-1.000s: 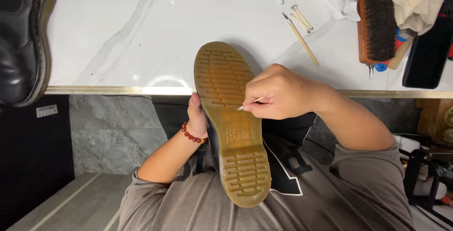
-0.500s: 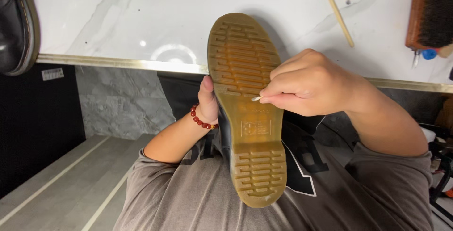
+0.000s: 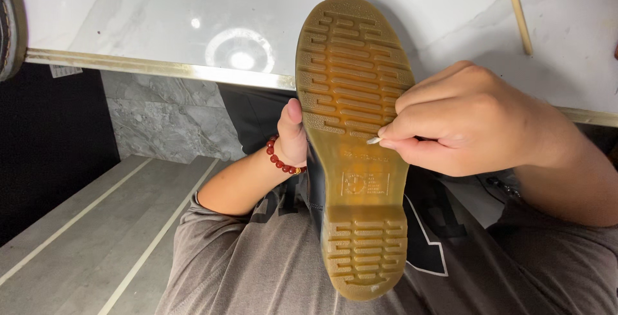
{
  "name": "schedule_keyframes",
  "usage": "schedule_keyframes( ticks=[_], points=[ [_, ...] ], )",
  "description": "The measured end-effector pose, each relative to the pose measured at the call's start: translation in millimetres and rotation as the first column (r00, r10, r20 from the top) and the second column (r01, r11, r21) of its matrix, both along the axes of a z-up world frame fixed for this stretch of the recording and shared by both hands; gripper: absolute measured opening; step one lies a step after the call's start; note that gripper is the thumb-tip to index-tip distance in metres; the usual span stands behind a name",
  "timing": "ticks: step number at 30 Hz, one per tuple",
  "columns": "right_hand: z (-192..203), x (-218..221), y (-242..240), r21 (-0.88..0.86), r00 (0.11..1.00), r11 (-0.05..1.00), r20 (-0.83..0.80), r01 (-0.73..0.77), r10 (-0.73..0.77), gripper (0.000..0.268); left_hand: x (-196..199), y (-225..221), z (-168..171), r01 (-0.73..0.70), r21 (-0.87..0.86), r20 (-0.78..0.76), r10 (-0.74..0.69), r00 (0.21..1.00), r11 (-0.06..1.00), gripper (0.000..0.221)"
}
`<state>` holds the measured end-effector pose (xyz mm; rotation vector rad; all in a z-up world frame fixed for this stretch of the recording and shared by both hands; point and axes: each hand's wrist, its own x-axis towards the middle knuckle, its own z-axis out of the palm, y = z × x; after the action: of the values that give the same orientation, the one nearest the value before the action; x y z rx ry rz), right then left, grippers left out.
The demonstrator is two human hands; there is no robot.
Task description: The person applies adhesive into the grooves of a boot sole using a cotton swab and then uses a fine metal tool to smooth the application.
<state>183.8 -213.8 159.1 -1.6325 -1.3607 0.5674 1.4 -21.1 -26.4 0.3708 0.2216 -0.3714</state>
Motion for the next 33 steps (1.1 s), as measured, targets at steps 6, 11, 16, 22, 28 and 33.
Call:
schedule_keyframes(
  ticks=[6,11,16,22,28,33],
  points=[
    [-12.4,3.4,-3.3,-0.123,0.995,0.989,-0.067,-0.08,0.072,0.029,-8.5,1.7,-16.3,0.022,-0.078,0.008,-0.021,1.0,0.997,0.087],
    [-8.1,8.4,4.8,-0.002,0.997,0.998,-0.051,-0.059,0.059,0.013,-14.9,6.7,-22.6,0.002,0.019,0.013,-0.002,1.0,1.0,0.089],
    [-11.3,6.4,5.3,0.031,0.992,0.996,-0.089,-0.086,0.088,0.009,-13.5,6.0,-25.8,0.068,-0.096,0.039,-0.065,0.997,0.993,0.088],
    [-5.3,5.1,6.4,-0.054,0.989,0.994,-0.11,-0.1,0.094,0.013,-12.4,6.9,-23.8,0.065,-0.125,0.059,-0.058,0.997,0.99,0.093],
    [-6.0,1.3,8.8,0.013,0.997,0.998,-0.056,-0.059,0.059,0.009,-17.5,4.6,-32.2,0.049,-0.157,0.033,-0.044,0.998,0.986,0.093],
    [-5.1,2.3,5.5,-0.026,0.994,0.997,-0.079,-0.077,0.075,0.013,-12.7,4.0,-27.8,0.061,-0.183,0.067,-0.049,0.997,0.981,0.095]
  ],
)
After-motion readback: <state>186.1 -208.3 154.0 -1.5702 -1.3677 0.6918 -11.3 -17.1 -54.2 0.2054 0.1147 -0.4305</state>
